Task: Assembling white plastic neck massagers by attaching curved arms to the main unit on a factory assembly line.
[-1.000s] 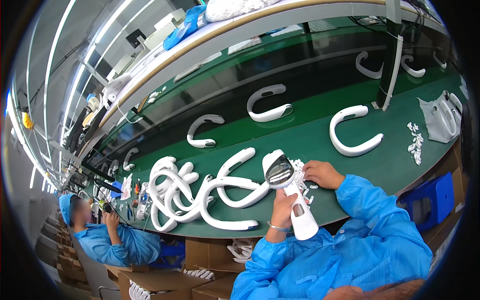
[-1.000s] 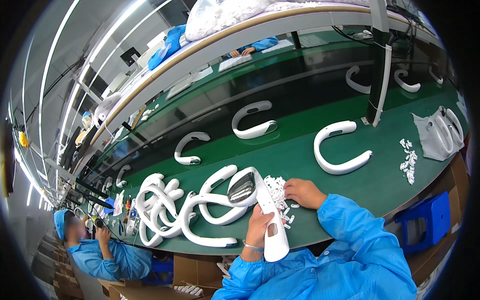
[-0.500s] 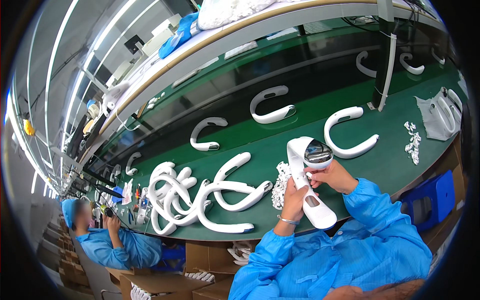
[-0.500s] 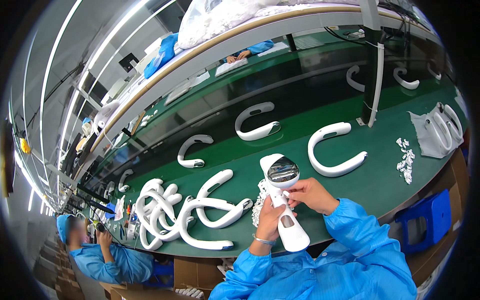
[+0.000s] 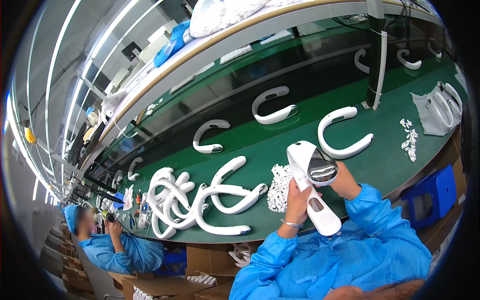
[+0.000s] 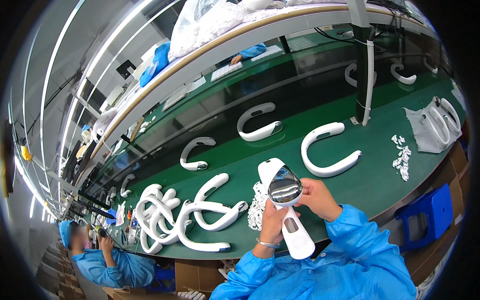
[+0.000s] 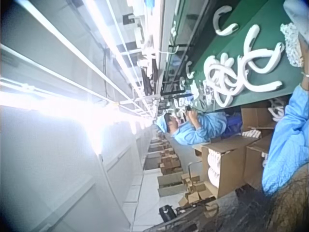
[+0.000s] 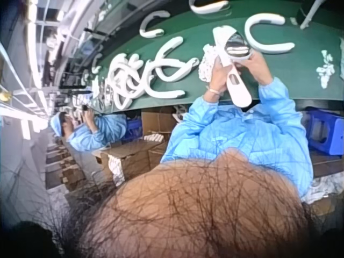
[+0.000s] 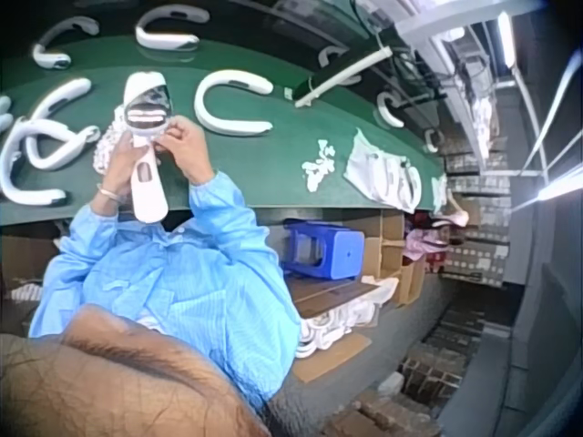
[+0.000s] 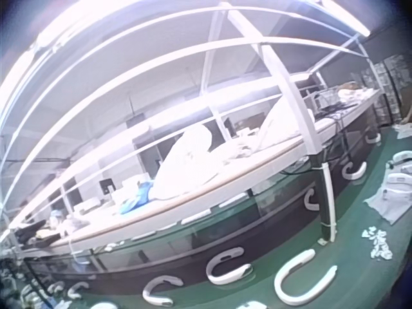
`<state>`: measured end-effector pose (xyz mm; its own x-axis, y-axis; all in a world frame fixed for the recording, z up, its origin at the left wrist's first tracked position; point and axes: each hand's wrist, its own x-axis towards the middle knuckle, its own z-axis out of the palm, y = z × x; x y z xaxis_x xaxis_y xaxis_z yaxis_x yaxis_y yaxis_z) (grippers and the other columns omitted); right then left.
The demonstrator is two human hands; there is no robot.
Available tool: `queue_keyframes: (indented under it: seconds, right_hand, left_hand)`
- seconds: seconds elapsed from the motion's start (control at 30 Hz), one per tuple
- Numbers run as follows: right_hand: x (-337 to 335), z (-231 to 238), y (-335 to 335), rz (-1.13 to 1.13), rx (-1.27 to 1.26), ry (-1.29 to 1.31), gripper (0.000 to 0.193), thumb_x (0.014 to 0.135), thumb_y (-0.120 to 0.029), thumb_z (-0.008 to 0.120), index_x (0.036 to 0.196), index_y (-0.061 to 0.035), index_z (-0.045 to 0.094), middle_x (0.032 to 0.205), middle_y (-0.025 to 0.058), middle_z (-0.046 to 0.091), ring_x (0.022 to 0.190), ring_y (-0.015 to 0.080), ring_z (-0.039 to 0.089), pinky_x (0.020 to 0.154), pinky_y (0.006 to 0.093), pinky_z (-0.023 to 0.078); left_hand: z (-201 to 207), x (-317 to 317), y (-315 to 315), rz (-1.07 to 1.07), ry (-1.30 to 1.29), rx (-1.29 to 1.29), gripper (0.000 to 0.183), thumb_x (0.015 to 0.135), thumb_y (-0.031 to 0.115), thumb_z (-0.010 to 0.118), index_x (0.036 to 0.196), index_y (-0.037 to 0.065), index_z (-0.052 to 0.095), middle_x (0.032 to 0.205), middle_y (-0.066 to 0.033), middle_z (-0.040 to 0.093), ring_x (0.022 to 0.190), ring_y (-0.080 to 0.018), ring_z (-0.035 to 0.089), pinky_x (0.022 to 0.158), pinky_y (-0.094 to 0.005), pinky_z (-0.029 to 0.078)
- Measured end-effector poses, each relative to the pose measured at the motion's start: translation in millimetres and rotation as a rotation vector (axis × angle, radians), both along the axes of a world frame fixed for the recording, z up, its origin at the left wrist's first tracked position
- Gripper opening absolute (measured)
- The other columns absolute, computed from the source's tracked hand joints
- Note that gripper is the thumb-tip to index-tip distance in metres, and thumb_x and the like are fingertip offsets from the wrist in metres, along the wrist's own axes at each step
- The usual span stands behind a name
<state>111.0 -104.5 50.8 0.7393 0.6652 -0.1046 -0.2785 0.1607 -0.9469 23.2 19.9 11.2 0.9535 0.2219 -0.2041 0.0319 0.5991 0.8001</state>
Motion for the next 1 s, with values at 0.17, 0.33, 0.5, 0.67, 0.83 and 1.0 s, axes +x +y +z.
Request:
queue_keyframes:
  seconds: [0.17, 0.33, 0.5, 0.67, 0.83, 1.0]
  right_hand:
    - [-17.7, -8.7, 4.2, -0.175, 0.094, -0.130, 0.011, 0.074, 0.000, 0.067, 0.085, -0.0013, 0.067, 0.080, 0.0036, 0.063, 0.071, 0.0091, 0.057, 0.063, 0.0220, 0.046]
    - [-16.8, -23.6, 3.5, -0.212, 0.041, -0.188, 0.018, 0.073, -0.004, 0.070, 0.090, 0.0007, 0.066, 0.084, 0.0031, 0.060, 0.078, 0.0087, 0.056, 0.067, 0.0218, 0.045]
    - [-18.1, 1.4, -0.2, -0.139, 0.102, -0.092, 0.021, 0.079, -0.008, 0.067, 0.098, 0.0005, 0.063, 0.088, 0.0009, 0.061, 0.079, 0.0065, 0.056, 0.066, 0.0211, 0.047]
    - [-5.4, -7.0, -12.2, 0.026, -0.066, -0.573, 0.025, 0.079, -0.015, 0.067, 0.099, -0.0002, 0.062, 0.091, 0.0063, 0.064, 0.078, 0.0112, 0.060, 0.065, 0.0249, 0.049]
    - [-9.0, -17.4, -14.8, -0.030, 0.030, -0.450, 0.030, 0.079, -0.019, 0.068, 0.100, 0.0000, 0.062, 0.089, 0.0086, 0.065, 0.077, 0.0150, 0.062, 0.064, 0.0272, 0.051]
    - [-10.7, -19.1, -17.7, -0.052, 0.103, -0.411, 0.030, 0.079, -0.020, 0.068, 0.101, 0.0003, 0.062, 0.088, 0.0086, 0.065, 0.078, 0.0155, 0.062, 0.064, 0.0276, 0.051]
  left_hand:
    - [-14.8, 0.3, -12.1, 0.045, -0.023, -0.040, 0.042, 0.088, 0.001, 0.045, 0.127, 0.003, 0.032, 0.114, -0.0117, 0.051, 0.097, -0.0192, 0.057, 0.081, -0.0308, 0.049]
    - [3.2, -7.1, -25.4, 0.107, -0.091, 0.051, 0.036, 0.091, 0.007, 0.045, 0.126, 0.002, 0.036, 0.116, -0.0092, 0.050, 0.104, -0.0148, 0.052, 0.087, -0.0277, 0.044]
    - [-13.1, -6.7, -21.4, 0.175, -0.138, 0.241, 0.032, 0.093, 0.008, 0.046, 0.124, 0.003, 0.041, 0.107, -0.0058, 0.055, 0.094, -0.0105, 0.055, 0.079, -0.0237, 0.047]
    - [-3.7, -9.0, -23.9, 0.200, -0.199, 0.530, 0.035, 0.095, 0.016, 0.043, 0.126, 0.000, 0.042, 0.107, -0.0099, 0.058, 0.094, -0.0129, 0.056, 0.081, -0.0261, 0.045]
    - [11.7, -13.7, -28.0, 0.218, -0.198, 0.797, 0.039, 0.093, 0.016, 0.047, 0.128, -0.001, 0.040, 0.101, -0.0132, 0.061, 0.089, -0.0177, 0.060, 0.077, -0.0283, 0.048]
    - [15.4, -15.0, -32.1, 0.173, -0.179, 0.847, 0.036, 0.093, 0.012, 0.045, 0.126, -0.002, 0.041, 0.099, -0.0102, 0.060, 0.088, -0.0152, 0.058, 0.078, -0.0268, 0.046]
